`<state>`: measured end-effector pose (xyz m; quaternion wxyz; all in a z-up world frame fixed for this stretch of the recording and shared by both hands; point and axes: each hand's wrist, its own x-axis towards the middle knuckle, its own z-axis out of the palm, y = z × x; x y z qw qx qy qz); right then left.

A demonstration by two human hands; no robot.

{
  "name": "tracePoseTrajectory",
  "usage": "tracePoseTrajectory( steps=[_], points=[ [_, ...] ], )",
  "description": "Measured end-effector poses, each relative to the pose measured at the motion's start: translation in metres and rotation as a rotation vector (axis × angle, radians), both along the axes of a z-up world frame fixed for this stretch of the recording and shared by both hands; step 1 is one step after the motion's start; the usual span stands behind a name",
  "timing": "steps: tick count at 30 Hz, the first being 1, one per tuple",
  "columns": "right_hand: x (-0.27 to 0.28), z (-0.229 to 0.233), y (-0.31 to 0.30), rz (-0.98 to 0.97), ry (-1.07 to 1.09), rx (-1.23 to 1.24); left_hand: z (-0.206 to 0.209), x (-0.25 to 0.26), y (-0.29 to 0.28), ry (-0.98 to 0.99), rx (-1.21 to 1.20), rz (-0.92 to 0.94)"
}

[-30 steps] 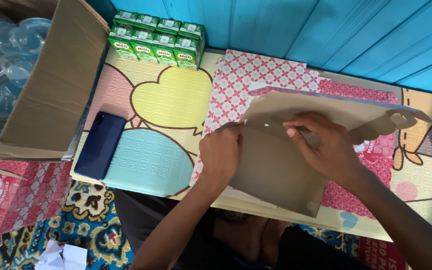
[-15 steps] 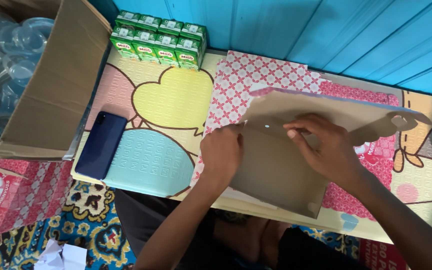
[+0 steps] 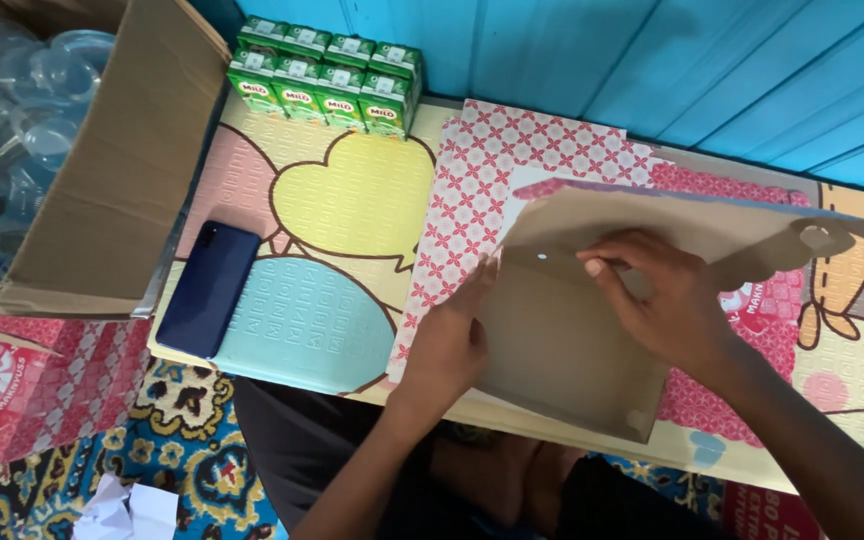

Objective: Folding cardboard box flaps and applying a decorative paper sleeve to assemble a package.

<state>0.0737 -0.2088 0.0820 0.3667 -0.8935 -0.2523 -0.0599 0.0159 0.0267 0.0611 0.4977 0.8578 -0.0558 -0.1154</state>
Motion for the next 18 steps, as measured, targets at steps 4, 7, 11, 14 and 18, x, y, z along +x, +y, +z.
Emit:
tracePoseTrajectory(
  steps=[4,7,11,14,18],
  points=[
    [-0.001,0.002,0.002,-0.006,0.002,-0.01,0.003,-0.001,0.002,-0.067,0.063,-0.044],
    [-0.002,0.003,0.003,-0.009,0.013,-0.017,-0.01,-0.001,-0.001,-0.028,0.097,-0.061],
    [-0.003,0.005,0.003,-0.018,0.029,-0.033,-0.011,-0.009,0.0,-0.05,0.113,-0.073],
    [-0.002,0.004,0.003,-0.01,0.033,-0.018,-0.012,-0.019,0.0,-0.026,0.087,-0.049],
    [-0.001,0.004,0.002,0.0,0.027,0.01,-0.029,-0.028,-0.007,-0.027,-0.005,-0.001]
  ],
)
